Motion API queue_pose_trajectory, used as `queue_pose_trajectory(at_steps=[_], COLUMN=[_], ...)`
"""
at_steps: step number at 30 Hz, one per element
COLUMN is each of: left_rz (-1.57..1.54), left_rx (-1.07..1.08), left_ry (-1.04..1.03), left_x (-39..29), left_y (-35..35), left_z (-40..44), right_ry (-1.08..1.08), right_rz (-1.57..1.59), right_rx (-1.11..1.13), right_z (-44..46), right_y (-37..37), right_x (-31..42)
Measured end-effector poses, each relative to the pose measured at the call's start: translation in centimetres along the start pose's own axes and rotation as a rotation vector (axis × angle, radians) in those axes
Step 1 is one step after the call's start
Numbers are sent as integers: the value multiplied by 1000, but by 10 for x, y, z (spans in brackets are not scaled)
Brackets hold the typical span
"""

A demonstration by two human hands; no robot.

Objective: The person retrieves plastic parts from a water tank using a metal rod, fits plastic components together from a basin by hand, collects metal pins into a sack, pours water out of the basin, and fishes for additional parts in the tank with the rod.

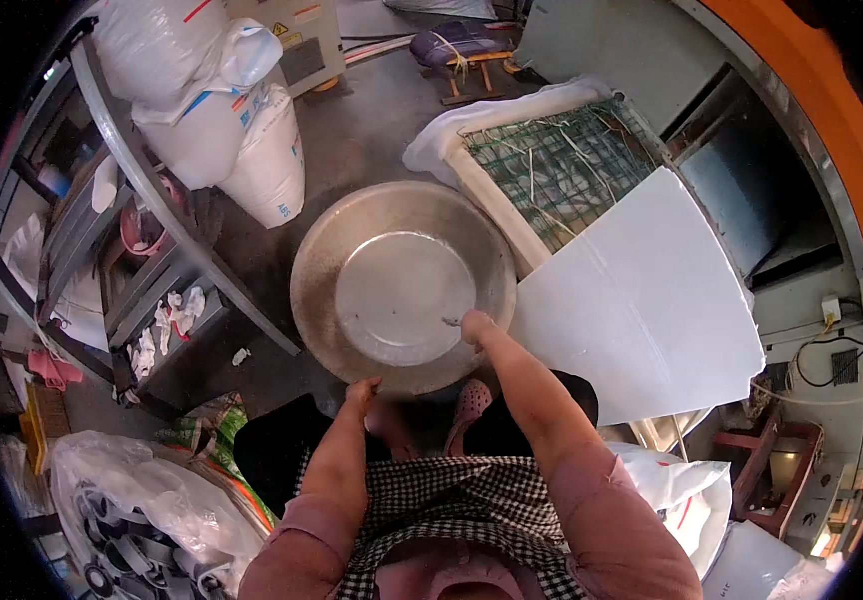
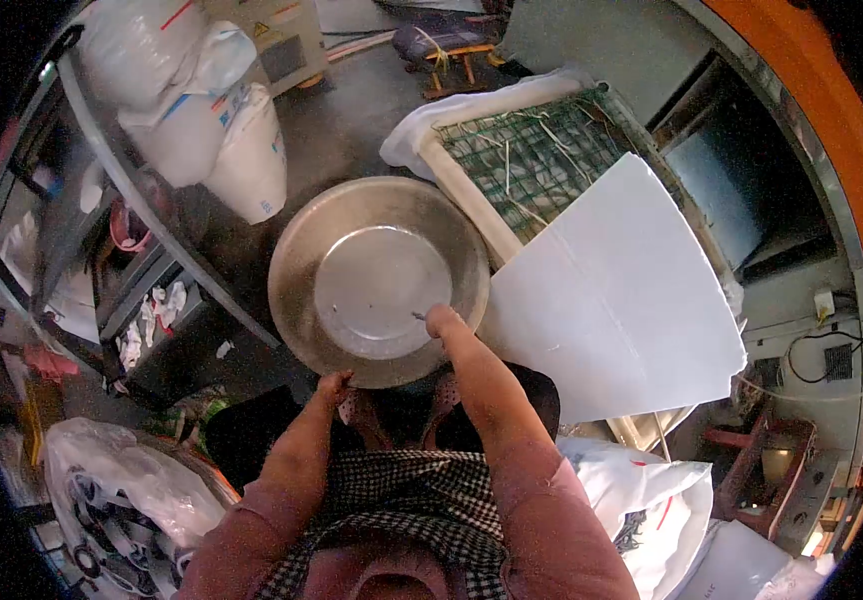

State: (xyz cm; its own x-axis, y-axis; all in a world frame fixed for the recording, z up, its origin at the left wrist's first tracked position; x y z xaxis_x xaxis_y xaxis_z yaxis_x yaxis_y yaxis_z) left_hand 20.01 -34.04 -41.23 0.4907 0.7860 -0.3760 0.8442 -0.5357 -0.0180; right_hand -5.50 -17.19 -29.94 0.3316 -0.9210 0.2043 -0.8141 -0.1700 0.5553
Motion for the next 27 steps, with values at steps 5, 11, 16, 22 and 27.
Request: queue_pose_trajectory(at_steps=[5,11,16,22,27], left_rz=[513,1507,1291,949,1029], left_rx=[78,64,184,518,480], left_ry=[47,-327,-504,-671,-690], left_x=[-10,-62,-152,-183,-174], left_y=[-6,-40,-79,-84,-78], left_z=[-42,-30,-153,-225,-280], right_ry=[13,551,808,284,-89], right_rz=[87,145,337,361,246], right_rx=[-296,-422,-430,-700,-393], right_z=[7,-84,-320,-547,-569], right_y=[10,90,159,86,-72], right_x=[7,52,-12,-201,-323])
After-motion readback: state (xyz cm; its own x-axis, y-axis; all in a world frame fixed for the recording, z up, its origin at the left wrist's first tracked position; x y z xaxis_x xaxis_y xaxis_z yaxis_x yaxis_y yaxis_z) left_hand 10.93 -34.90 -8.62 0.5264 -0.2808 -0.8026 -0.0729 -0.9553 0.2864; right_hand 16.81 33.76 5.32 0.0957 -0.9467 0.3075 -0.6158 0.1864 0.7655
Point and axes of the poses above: each hand's wrist, its own z-axis towards the middle knuckle, its own y-axis out of the back of the hand, x = y × z, the point moved 6 cm from there along z, towards the middle knuckle
